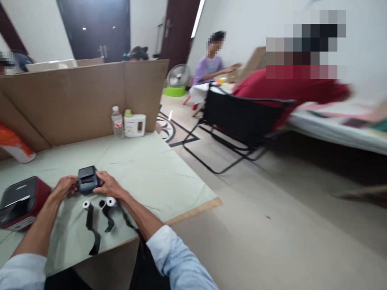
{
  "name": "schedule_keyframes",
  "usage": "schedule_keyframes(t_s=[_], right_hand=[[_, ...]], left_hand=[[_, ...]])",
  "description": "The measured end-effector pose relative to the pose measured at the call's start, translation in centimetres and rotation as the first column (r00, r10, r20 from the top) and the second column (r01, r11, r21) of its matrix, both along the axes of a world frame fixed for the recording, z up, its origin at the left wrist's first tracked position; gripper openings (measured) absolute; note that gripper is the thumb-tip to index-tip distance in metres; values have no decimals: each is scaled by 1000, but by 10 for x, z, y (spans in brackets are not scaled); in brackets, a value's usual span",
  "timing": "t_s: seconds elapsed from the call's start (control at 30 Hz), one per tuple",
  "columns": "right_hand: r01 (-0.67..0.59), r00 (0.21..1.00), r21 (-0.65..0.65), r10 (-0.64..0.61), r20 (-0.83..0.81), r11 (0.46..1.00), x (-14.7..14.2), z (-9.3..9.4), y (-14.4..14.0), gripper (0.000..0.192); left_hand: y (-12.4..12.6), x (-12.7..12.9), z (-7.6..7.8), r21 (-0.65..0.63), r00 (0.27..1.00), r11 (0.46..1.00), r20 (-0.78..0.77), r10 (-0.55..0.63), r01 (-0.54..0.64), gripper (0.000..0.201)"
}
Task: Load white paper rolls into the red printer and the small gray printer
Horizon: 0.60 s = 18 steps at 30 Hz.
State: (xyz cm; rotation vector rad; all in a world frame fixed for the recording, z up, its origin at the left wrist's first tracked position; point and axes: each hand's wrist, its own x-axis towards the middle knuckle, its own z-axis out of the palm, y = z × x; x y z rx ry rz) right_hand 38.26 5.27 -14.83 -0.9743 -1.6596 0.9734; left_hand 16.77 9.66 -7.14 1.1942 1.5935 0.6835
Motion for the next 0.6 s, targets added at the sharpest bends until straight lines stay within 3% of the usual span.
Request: schedule_keyframes(t_s=[0.07,0.2,0.3,0.4,0.5,0.6], right_hand=[[-38,999,10,38,-15,999,1,-4,-3,84],[-52,998,20,51,20,998,3,0,-11,83],[-38,999,25,37,40,999,4,3,-13,83],[-37,998,28,36,44,999,4,4,-13,83],[-39,998,28,37,48,999,4,5,-13,83],[-46,998,23,45,52,999,5,6,-13,83]], left_hand=[[-6,-20,0,-23,998,998,-31,63,-64,21],[-5,-15,-6,-6,998,998,-6,63,-64,11],[-7,-12,-8,43,999,998,29,38,-39,22],[-14,-19,-7,140,996,990,91,-4,-8,49],[-15,-25,-3,302,970,945,163,-182,127,74],[-10,-28,3,373,943,898,137,-303,234,74]])
